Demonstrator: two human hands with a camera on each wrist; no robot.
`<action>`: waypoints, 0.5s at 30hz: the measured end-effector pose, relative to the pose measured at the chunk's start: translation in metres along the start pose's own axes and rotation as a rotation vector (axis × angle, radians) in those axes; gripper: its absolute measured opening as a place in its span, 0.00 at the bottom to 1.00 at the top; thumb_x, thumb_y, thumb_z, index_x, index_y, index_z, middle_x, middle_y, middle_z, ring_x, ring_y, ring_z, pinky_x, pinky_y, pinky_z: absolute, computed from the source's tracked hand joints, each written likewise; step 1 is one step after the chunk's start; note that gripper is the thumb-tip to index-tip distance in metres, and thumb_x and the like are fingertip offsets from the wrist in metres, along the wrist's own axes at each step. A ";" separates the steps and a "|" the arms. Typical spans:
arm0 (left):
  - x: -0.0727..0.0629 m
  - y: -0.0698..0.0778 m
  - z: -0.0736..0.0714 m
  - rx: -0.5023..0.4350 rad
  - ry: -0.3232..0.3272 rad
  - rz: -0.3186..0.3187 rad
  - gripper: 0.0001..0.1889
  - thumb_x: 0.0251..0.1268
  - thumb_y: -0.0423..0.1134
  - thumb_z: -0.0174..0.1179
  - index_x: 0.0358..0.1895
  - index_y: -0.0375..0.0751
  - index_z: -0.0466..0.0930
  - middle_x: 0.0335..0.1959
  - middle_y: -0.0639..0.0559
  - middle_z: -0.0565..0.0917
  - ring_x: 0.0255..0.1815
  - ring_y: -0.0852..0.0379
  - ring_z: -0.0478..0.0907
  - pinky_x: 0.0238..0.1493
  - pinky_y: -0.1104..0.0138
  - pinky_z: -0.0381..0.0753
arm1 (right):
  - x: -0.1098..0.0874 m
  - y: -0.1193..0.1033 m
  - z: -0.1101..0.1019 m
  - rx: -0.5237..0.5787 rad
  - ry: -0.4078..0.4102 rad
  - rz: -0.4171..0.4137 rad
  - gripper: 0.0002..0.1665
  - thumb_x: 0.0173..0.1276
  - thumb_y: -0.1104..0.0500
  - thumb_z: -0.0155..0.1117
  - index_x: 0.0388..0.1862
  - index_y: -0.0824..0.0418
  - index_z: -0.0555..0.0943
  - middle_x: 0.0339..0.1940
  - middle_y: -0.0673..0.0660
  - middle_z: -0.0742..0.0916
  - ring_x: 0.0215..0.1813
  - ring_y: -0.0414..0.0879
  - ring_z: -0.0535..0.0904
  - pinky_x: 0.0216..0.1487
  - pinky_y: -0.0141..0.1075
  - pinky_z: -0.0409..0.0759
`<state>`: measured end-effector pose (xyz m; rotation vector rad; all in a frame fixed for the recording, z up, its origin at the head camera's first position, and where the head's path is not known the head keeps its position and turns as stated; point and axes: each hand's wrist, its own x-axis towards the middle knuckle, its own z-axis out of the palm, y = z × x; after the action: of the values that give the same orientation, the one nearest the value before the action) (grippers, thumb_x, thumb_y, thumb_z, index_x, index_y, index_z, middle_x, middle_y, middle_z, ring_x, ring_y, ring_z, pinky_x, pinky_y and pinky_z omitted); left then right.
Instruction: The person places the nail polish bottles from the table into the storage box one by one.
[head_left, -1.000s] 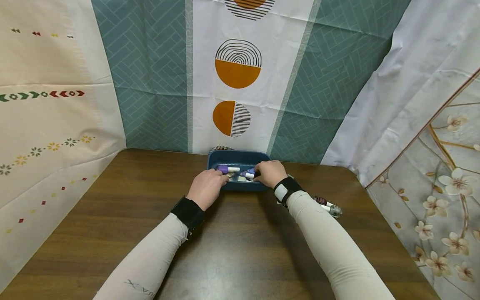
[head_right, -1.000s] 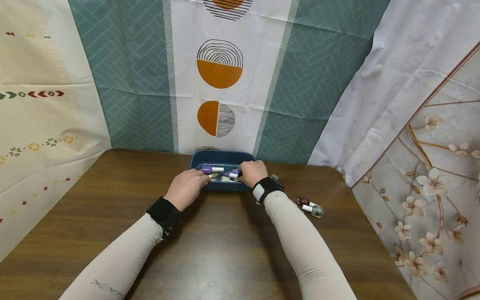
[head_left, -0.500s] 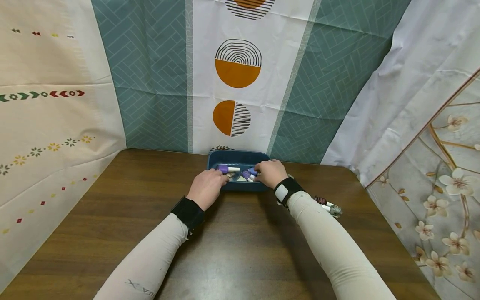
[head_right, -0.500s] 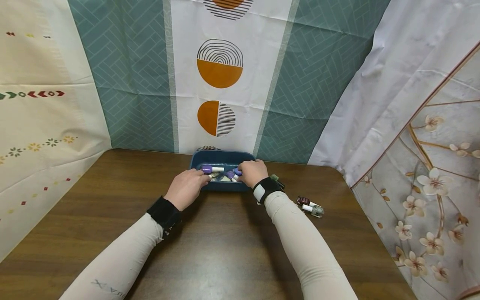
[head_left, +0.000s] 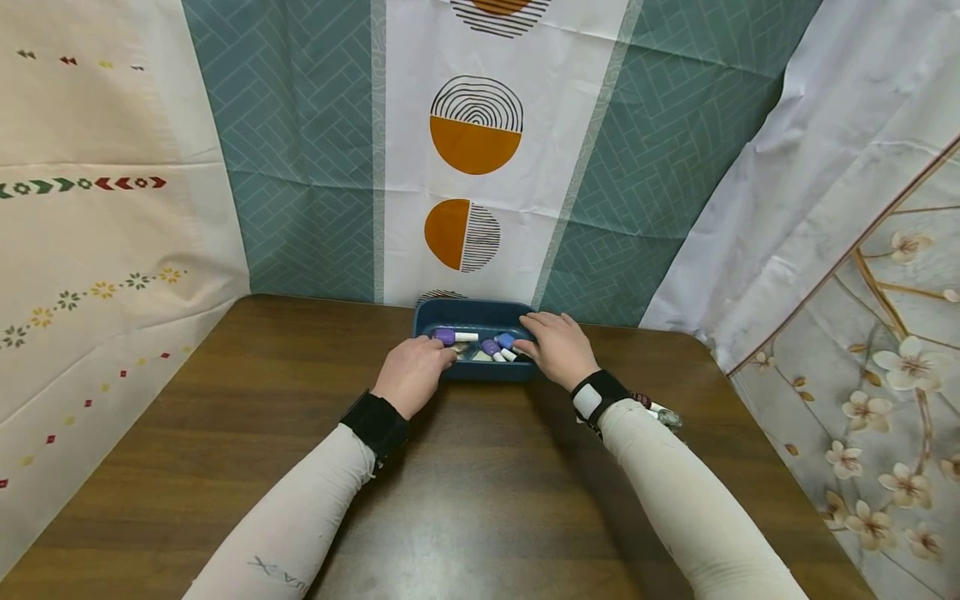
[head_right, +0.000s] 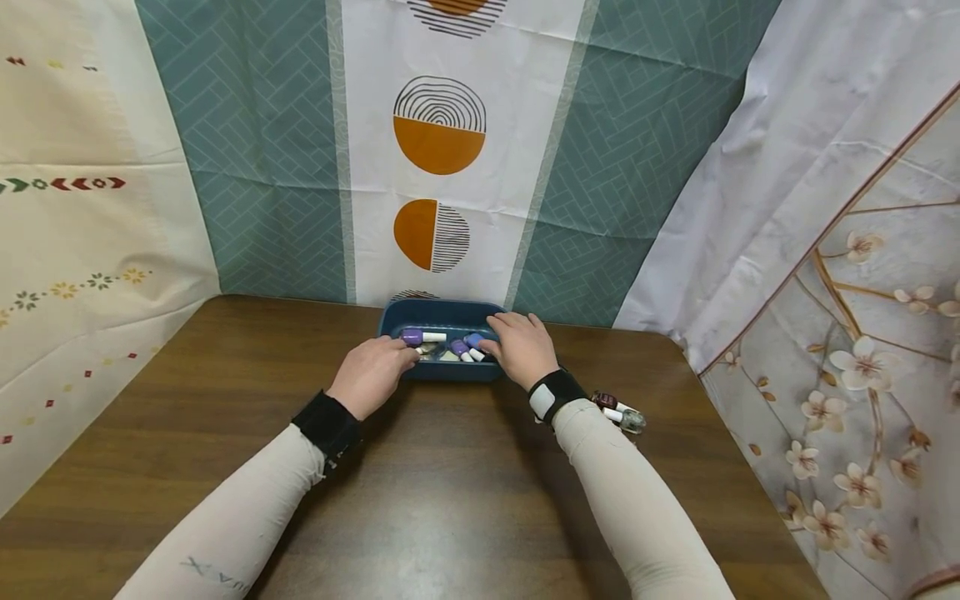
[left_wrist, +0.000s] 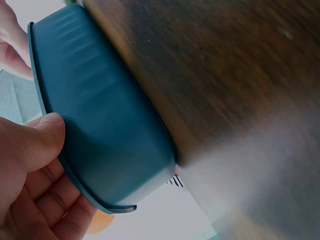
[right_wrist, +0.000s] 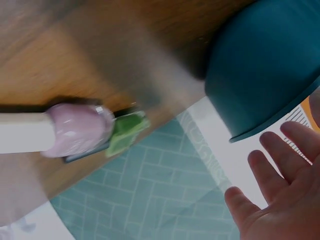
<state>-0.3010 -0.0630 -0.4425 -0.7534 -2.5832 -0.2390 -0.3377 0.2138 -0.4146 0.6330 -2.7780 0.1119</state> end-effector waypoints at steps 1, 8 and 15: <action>0.000 0.000 0.000 -0.001 -0.001 0.000 0.09 0.70 0.35 0.69 0.49 0.46 0.92 0.40 0.51 0.90 0.38 0.51 0.82 0.49 0.59 0.85 | -0.003 0.002 -0.001 0.000 0.004 -0.001 0.34 0.79 0.42 0.60 0.75 0.59 0.75 0.73 0.59 0.79 0.76 0.56 0.70 0.79 0.57 0.59; 0.000 0.001 -0.003 -0.007 0.008 0.007 0.08 0.69 0.35 0.70 0.48 0.46 0.92 0.39 0.50 0.90 0.38 0.51 0.82 0.48 0.59 0.85 | -0.020 0.018 -0.005 0.005 0.034 0.007 0.35 0.81 0.43 0.58 0.78 0.59 0.71 0.76 0.61 0.76 0.78 0.57 0.69 0.79 0.59 0.58; 0.001 0.001 -0.003 -0.009 -0.005 0.001 0.09 0.69 0.35 0.69 0.49 0.46 0.92 0.40 0.50 0.90 0.39 0.50 0.83 0.49 0.58 0.85 | -0.039 0.035 -0.010 0.002 0.035 0.026 0.36 0.81 0.42 0.57 0.79 0.60 0.70 0.75 0.62 0.76 0.77 0.58 0.69 0.78 0.61 0.59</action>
<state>-0.3003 -0.0630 -0.4395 -0.7598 -2.5883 -0.2481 -0.3167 0.2628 -0.4174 0.5893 -2.7537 0.1296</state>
